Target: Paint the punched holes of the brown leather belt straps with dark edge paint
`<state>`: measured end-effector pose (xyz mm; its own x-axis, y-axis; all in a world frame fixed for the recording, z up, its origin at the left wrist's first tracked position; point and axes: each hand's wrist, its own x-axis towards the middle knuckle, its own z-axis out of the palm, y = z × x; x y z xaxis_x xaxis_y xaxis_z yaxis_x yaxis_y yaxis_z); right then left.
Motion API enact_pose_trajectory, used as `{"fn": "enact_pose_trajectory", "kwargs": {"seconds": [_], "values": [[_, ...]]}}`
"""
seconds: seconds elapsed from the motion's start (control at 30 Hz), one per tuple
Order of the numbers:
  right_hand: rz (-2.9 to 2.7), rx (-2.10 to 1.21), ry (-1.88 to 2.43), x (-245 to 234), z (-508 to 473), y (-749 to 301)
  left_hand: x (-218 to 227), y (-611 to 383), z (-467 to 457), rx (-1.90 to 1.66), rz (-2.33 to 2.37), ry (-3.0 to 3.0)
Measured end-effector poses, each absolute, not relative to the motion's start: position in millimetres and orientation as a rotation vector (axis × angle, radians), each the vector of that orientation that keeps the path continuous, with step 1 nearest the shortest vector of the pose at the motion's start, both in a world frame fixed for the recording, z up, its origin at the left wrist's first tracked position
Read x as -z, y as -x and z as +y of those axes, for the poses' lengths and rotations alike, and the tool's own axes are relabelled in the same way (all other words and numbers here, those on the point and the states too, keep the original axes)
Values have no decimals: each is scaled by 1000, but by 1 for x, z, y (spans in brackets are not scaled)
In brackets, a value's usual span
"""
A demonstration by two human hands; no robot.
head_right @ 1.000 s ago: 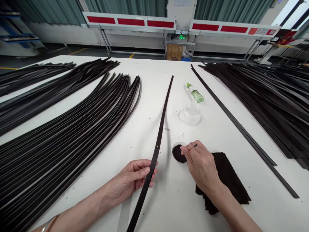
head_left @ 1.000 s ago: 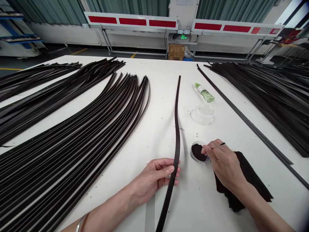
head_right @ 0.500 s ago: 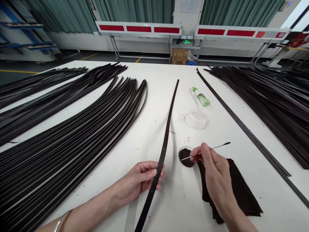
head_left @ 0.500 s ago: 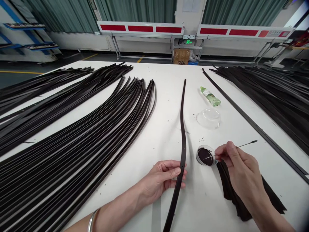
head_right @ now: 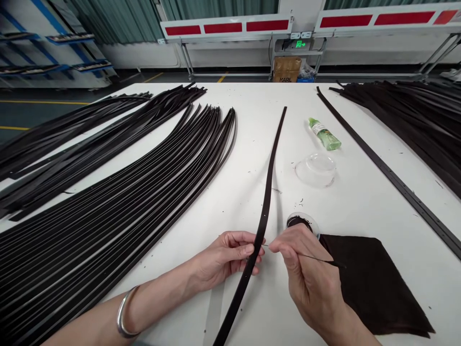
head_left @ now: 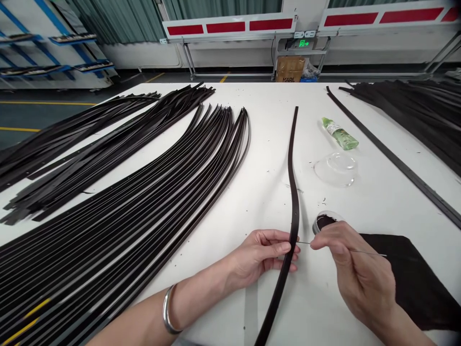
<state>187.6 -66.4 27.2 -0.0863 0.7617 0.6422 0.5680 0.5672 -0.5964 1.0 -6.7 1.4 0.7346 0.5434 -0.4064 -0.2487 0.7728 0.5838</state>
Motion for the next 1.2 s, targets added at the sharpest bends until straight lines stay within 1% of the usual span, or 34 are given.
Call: {"fn": "enact_pose_trajectory", "kwargs": {"seconds": [0.43,0.6,0.87,1.2], "values": [[-1831,-250,1061,-29,-62,-183,0,0,-6,-457,564,-544],[-1834,-182,1039,-29,-61,-180,1,0,-6,-468,563,-550],[-1850,-164,1024,-28,-63,-179,1,0,-7,-470,562,-550],[-1829,-230,1069,-27,-65,-179,1,0,-6,-476,567,-545]]}}
